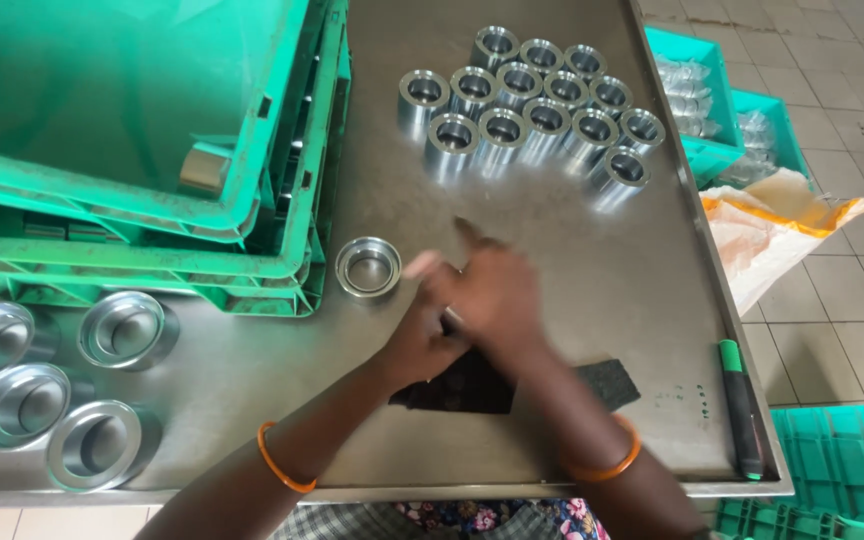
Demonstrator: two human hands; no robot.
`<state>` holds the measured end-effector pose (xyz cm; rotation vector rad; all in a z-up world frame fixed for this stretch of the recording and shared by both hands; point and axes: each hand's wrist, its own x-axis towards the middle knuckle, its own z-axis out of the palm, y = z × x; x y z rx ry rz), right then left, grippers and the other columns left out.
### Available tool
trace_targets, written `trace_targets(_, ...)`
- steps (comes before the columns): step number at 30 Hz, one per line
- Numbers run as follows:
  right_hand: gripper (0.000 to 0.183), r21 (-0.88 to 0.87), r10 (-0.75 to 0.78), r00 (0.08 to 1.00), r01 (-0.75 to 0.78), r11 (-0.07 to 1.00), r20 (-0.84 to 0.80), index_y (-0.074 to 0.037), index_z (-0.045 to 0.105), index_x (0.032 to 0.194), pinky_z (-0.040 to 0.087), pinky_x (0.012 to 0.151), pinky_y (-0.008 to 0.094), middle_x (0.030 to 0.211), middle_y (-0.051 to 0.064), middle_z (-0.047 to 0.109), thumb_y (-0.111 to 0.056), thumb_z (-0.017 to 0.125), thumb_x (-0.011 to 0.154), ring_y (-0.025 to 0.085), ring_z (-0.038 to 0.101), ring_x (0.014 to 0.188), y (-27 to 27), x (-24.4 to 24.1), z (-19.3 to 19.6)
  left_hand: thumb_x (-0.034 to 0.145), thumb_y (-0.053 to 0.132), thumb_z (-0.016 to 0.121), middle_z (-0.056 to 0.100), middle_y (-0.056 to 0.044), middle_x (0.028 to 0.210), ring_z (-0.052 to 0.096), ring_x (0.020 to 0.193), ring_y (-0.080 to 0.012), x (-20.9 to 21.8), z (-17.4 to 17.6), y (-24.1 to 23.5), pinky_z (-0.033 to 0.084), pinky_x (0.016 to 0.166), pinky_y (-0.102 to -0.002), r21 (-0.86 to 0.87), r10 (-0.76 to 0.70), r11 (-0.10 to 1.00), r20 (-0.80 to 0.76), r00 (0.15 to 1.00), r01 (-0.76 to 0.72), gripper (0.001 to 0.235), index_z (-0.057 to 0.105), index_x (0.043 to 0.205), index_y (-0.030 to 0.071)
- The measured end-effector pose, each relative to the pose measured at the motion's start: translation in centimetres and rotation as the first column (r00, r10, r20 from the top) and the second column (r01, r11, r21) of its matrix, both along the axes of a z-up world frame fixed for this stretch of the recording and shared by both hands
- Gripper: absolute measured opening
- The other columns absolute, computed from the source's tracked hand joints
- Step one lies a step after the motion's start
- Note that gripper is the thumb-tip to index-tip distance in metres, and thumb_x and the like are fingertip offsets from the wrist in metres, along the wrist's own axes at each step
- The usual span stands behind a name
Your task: The recorder is cleaning and inspecting circular metal components using a small black cloth on a metal fabrication floor.
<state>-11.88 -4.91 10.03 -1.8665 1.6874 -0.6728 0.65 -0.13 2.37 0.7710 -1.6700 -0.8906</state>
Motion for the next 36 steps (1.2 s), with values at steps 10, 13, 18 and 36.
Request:
trace_targets(10, 0.078, -0.171, 0.048, 0.998, -0.055, 0.984, -0.043, 0.007, 0.075, 0.097, 0.054, 0.068, 0.047, 0.069, 0.022, 0.065, -0.068, 0.052, 0.099, 0.038, 0.069, 0.072, -0.5, -0.2, -0.4, 0.071, 0.0, 0.066, 0.051, -0.013, 0.119, 0.05, 0.118, -0.028, 0.3, -1.0, -0.3, 0.04, 0.107, -0.037, -0.004, -0.02, 1.0, -0.048, 0.999, 0.019, 0.055, 0.057, 0.125, -0.003)
trace_targets(13, 0.071, -0.376, 0.062, 0.985, -0.12, 0.919, -0.162, -0.001, 0.079, 0.106, 0.053, 0.063, 0.044, 0.072, 0.021, 0.068, -0.066, 0.054, 0.094, 0.036, 0.07, 0.069, 0.9, 0.9, 1.3, 0.074, 0.0, 0.067, 0.052, -0.014, 0.122, 0.051, 0.12, -0.0283, 0.6, -1.4, -0.1, 0.04, 0.107, -0.036, 0.001, -0.034, 0.999, -0.035, 0.999, 0.034, 0.052, 0.057, 0.125, -0.002)
trace_targets(18, 0.057, -0.115, 0.083, 0.993, -0.072, 0.991, 0.088, -0.004, 0.078, 0.101, 0.055, 0.07, 0.045, 0.076, 0.023, 0.066, -0.057, 0.056, 0.099, 0.038, 0.069, 0.075, -3.8, -3.3, -2.2, 0.075, 0.0, 0.068, 0.051, -0.015, 0.115, 0.054, 0.115, -0.0288, 0.5, -0.2, -0.2, 0.043, 0.107, -0.037, 0.067, 0.008, 0.998, 0.03, 1.0, -0.01, 0.045, 0.058, 0.118, -0.002)
trace_targets(36, 0.049, 0.102, 0.181, 0.453, -0.533, 0.84, 0.873, -0.009, 0.048, 0.145, 0.058, 0.078, 0.032, 0.116, 0.011, 0.067, -0.025, 0.05, 0.099, 0.017, 0.068, 0.094, -0.5, -1.0, -2.3, 0.095, 0.02, 0.075, 0.059, -0.01, 0.132, 0.041, 0.139, -0.0319, 5.7, 8.6, 1.4, 0.033, 0.118, -0.042, -0.254, 0.181, 0.955, 0.078, 0.98, -0.156, 0.032, 0.067, 0.122, 0.005)
